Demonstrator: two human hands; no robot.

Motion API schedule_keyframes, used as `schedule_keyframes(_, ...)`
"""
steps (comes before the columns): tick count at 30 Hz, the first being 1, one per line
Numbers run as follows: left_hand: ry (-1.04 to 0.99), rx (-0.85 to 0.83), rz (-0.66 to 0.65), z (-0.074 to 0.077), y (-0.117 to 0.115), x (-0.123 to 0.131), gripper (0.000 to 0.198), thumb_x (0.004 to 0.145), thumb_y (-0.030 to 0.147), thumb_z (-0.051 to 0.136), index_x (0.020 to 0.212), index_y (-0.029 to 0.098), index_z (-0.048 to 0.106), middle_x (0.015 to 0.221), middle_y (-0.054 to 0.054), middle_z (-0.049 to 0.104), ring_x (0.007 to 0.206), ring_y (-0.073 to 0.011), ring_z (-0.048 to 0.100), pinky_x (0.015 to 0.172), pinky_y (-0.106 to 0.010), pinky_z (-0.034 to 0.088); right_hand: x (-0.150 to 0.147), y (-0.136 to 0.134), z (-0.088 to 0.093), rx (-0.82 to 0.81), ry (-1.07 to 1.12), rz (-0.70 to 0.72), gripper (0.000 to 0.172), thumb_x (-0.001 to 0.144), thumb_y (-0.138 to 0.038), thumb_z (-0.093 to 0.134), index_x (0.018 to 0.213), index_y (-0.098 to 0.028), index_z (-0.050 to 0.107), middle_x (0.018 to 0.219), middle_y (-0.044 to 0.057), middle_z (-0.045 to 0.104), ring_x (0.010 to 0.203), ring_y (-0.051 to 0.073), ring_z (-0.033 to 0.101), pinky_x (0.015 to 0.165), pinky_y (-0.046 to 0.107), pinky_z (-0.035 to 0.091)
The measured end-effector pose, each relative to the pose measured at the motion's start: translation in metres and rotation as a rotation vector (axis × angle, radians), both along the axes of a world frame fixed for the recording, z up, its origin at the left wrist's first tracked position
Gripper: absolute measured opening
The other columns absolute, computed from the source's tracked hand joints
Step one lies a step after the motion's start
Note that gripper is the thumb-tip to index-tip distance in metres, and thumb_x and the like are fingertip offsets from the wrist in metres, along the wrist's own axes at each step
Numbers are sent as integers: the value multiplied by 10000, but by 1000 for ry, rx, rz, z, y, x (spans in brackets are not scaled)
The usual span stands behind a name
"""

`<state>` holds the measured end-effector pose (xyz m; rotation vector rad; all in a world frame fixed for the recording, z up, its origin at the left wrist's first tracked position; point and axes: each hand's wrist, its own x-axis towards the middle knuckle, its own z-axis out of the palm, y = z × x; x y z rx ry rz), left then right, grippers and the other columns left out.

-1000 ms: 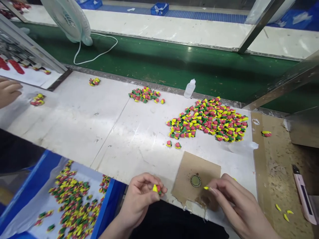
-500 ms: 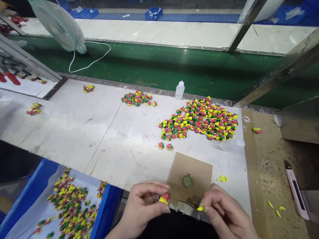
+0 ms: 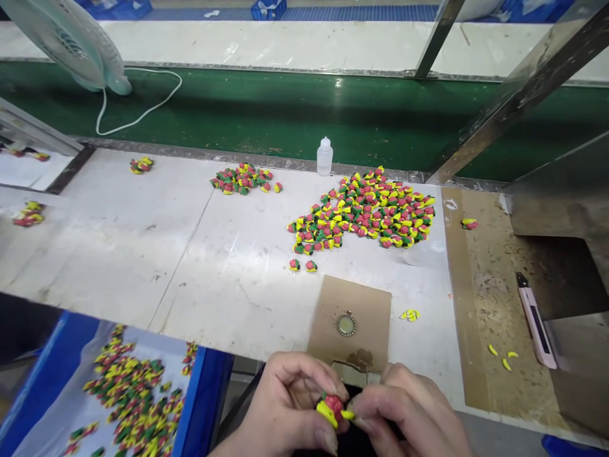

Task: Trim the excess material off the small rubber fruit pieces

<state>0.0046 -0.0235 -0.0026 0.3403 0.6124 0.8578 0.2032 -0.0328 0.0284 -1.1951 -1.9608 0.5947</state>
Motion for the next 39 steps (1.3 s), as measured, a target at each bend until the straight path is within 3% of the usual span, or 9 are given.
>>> schedule_keyframes(10, -126, 51, -14, -5, -2, 4, 370, 697, 58, 992, 984, 247, 856, 956, 7, 881, 788, -113, 832, 725, -139, 628, -5, -6, -4, -3, -34, 21, 238, 1166, -262, 417, 1007, -254, 594, 669, -46, 619, 532, 114, 615, 546, 216, 483)
schedule_keyframes(17, -73, 65, -14, -5, -1, 1, 364, 715, 74, 983, 1002, 262, 862, 988, 9, 875, 804, -114, 831, 736, -147, 638, -4, -4, -3, 16, -48, 11, 266, 1172, -267, 397, 997, -248, 596, 657, -43, 624, 528, 114, 624, 538, 213, 473)
schedule_keyframes(20, 23, 164, 22, -1, 5, 2, 370, 698, 105, 998, 995, 290, 877, 976, 4, 881, 799, -117, 829, 731, -140, 637, -3, -3, 2, 16, -76, 13, 316, 1176, -262, 372, 960, -239, 602, 635, -45, 610, 502, 111, 610, 520, 214, 464)
schedule_keyframes(25, 390, 505, 76, 6, 15, -1, 443, 626, 95, 1023, 987, 322, 901, 930, -23, 895, 814, -157, 844, 780, -144, 646, -4, 0, 2, 8, -136, 31, 355, 1179, -241, 321, 930, -244, 574, 645, -48, 610, 507, 115, 608, 507, 228, 453)
schedule_keyframes(27, 458, 567, 94, 7, 17, -2, 447, 619, 130, 1033, 993, 335, 902, 909, -25, 896, 782, -163, 846, 773, -149, 652, -4, 0, 1, 22, -117, 13, 343, 1178, -238, 317, 933, -247, 557, 650, -49, 606, 506, 119, 597, 495, 231, 441)
schedule_keyframes(32, 451, 538, 96, 7, 14, -1, 412, 629, 185, 1036, 985, 344, 902, 881, -23, 894, 756, -160, 842, 746, -146, 653, 1, -4, 1, -93, -107, 64, 300, 1179, -233, 316, 1006, -240, 561, 728, -27, 655, 583, 124, 638, 571, 223, 483)
schedule_keyframes(39, 447, 501, 76, 8, 14, -2, 399, 630, 156, 1030, 963, 335, 904, 880, -24, 894, 781, -167, 844, 745, -154, 658, 1, -7, -2, -31, -172, 44, 307, 1178, -234, 315, 988, -251, 555, 693, -42, 630, 558, 134, 625, 536, 249, 447)
